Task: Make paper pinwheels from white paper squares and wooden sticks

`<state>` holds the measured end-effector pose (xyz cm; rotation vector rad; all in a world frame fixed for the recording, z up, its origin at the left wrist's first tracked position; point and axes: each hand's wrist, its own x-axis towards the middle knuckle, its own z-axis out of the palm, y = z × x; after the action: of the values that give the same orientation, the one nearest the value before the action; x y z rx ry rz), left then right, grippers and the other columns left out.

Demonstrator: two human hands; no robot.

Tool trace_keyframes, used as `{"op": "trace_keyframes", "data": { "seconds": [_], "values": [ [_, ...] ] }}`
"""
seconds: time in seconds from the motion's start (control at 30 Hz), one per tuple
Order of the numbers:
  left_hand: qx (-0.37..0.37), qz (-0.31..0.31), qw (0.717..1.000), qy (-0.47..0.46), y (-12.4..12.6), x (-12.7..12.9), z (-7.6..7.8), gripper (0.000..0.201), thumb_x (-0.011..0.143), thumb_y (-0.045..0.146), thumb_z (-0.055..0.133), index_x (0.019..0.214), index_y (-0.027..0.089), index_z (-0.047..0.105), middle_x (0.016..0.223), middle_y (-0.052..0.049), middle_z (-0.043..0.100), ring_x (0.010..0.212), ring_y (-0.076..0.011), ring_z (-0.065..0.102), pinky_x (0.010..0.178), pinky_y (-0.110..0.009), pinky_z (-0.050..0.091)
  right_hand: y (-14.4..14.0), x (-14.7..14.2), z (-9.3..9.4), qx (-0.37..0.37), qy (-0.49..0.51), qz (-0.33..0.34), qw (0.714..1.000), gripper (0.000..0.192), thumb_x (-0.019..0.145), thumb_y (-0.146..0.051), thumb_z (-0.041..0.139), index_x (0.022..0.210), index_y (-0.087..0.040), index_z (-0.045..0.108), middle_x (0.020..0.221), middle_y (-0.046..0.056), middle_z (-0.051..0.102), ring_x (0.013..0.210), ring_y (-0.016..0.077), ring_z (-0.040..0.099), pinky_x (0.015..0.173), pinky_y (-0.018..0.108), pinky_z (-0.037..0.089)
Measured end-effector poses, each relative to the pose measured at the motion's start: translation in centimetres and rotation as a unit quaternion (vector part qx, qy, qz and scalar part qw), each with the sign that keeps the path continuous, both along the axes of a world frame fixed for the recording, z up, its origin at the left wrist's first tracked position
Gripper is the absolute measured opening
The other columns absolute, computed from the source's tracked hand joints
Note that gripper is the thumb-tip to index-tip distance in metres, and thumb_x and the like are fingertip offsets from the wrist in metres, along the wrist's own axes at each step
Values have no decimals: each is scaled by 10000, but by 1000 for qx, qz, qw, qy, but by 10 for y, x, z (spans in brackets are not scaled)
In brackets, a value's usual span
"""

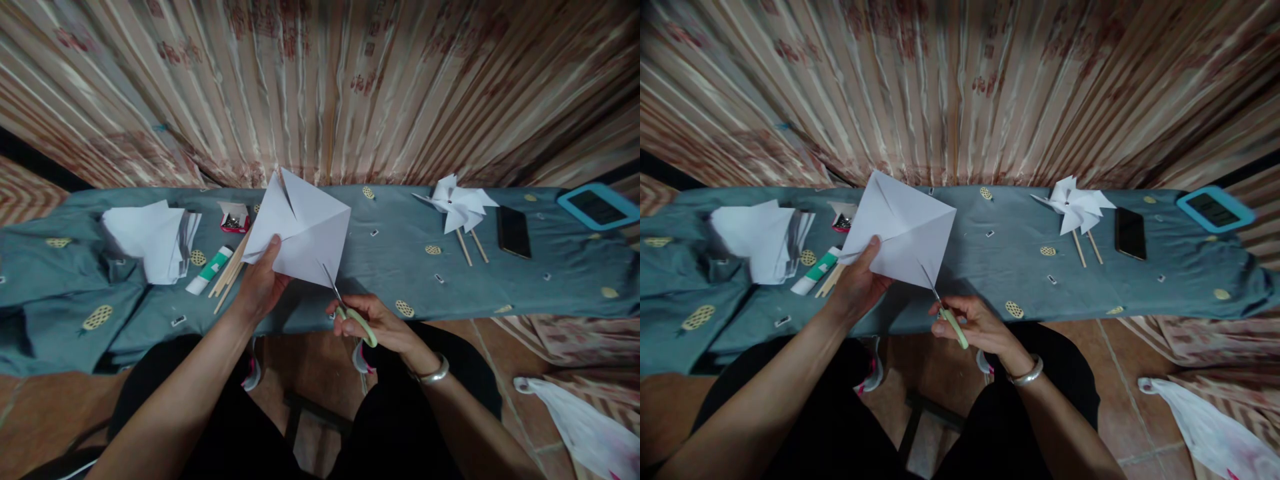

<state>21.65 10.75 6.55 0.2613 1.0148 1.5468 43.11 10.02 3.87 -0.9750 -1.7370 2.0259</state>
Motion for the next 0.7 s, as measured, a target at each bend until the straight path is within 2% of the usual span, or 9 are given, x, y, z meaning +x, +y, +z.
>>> {"op": "trace_keyframes", "data": {
  "seconds": [0.17,0.37,0.7],
  "values": [
    [-6,7,1000,-6,1,-1,-1,208,958,192,495,1102,162,642,969,-17,743,801,-108,689,827,-234,569,1,0,-1,-4,4,-6,1000,504,751,-584,703,977,-138,636,723,7,621,625,91,519,579,226,376],
    [3,-6,1000,2,1,-2,-2,215,962,208,490,1102,155,643,982,-38,743,848,-127,700,826,-237,562,0,-1,-6,-53,19,-21,998,457,724,-511,760,969,-147,634,691,-9,633,602,89,555,569,219,404],
    [2,13,1000,-9,2,-2,0,238,956,186,499,1162,181,619,1003,-30,742,918,-133,697,882,-256,555,-1,-4,-6,-105,28,-43,993,382,685,-409,816,916,-154,648,633,-42,621,550,66,557,524,188,433]
  ]
}}
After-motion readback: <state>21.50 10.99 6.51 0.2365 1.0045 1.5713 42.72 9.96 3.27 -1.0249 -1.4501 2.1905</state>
